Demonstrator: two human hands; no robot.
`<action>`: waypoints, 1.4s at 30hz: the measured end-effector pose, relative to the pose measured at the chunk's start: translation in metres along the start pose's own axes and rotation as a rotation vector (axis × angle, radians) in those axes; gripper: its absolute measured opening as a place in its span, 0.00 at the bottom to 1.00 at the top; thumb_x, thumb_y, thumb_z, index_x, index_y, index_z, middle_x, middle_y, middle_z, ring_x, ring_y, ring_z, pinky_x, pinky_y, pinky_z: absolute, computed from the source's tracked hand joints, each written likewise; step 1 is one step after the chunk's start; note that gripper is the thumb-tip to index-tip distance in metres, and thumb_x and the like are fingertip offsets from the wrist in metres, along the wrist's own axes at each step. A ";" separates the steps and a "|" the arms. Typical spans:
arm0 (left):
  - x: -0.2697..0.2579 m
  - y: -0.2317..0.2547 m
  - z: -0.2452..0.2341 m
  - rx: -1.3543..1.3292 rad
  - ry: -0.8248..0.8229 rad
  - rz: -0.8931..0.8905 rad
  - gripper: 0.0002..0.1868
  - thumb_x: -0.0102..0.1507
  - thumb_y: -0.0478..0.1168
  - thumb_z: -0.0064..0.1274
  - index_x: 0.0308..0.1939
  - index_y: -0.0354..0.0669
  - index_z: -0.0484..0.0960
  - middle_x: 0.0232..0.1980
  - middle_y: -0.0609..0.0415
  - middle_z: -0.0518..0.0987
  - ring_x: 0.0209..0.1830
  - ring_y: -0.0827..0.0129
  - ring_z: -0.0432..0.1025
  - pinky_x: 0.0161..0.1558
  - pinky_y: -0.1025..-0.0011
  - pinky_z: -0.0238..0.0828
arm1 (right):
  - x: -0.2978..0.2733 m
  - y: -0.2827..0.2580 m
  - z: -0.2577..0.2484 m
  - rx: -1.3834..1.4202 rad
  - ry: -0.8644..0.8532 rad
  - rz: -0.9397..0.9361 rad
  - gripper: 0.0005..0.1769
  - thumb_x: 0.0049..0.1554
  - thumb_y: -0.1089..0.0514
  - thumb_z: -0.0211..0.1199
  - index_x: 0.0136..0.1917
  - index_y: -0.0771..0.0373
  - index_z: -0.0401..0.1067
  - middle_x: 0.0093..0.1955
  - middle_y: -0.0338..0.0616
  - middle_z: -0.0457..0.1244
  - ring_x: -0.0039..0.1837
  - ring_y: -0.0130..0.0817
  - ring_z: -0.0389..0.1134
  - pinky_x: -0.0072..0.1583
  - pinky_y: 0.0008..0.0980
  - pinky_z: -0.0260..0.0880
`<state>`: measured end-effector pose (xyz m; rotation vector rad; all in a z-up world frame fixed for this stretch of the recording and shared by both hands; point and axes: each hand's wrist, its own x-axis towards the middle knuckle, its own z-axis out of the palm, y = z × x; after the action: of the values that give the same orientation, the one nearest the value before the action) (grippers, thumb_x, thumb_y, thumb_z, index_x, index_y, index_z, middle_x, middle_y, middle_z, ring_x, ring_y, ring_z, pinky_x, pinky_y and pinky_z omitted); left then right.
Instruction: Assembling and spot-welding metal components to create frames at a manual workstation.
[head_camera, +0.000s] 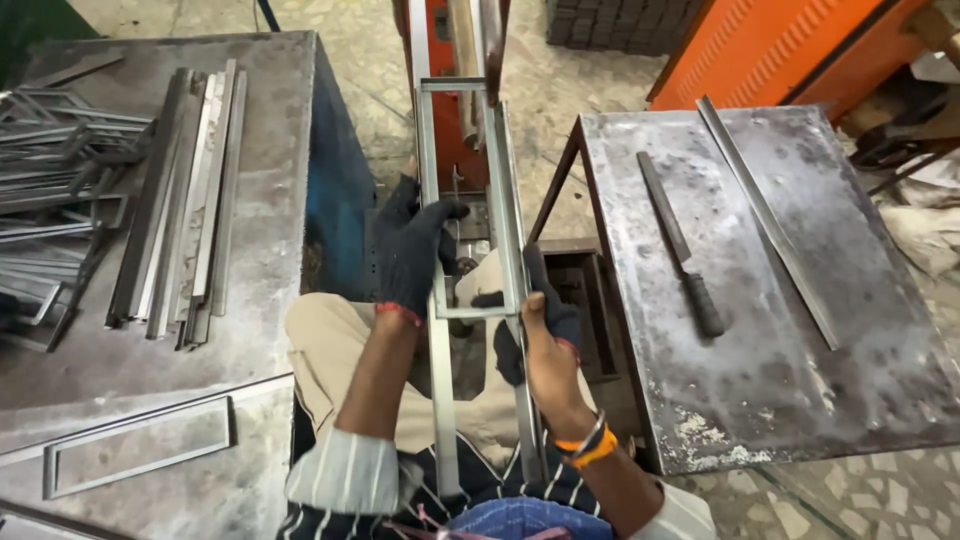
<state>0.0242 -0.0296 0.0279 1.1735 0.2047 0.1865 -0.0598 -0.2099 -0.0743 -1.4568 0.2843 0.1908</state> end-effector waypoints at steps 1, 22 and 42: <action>0.008 -0.007 -0.002 -0.001 -0.005 -0.003 0.30 0.62 0.32 0.50 0.71 0.43 0.73 0.30 0.51 0.83 0.12 0.75 0.66 0.13 0.71 0.64 | 0.004 -0.005 0.001 0.000 0.006 0.000 0.33 0.67 0.33 0.51 0.69 0.60 0.73 0.33 0.29 0.52 0.33 0.18 0.51 0.34 0.26 0.53; 0.034 -0.007 -0.003 0.031 0.000 -0.006 0.29 0.63 0.31 0.51 0.71 0.39 0.75 0.28 0.51 0.80 0.13 0.74 0.66 0.14 0.71 0.63 | 0.016 -0.032 0.022 -0.007 -0.039 -0.194 0.36 0.63 0.34 0.52 0.70 0.65 0.68 0.52 0.30 0.66 0.50 0.14 0.62 0.49 0.22 0.67; 0.078 -0.019 -0.006 0.004 -0.064 -0.070 0.11 0.65 0.34 0.52 0.51 0.36 0.78 0.30 0.49 0.81 0.16 0.74 0.66 0.17 0.72 0.68 | 0.084 -0.086 0.044 0.089 -0.120 -0.222 0.35 0.62 0.35 0.53 0.77 0.51 0.64 0.30 0.28 0.57 0.29 0.17 0.53 0.30 0.26 0.56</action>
<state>0.0987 -0.0121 0.0039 1.1722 0.1899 0.0870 0.0489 -0.1789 -0.0139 -1.3713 0.0321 0.0835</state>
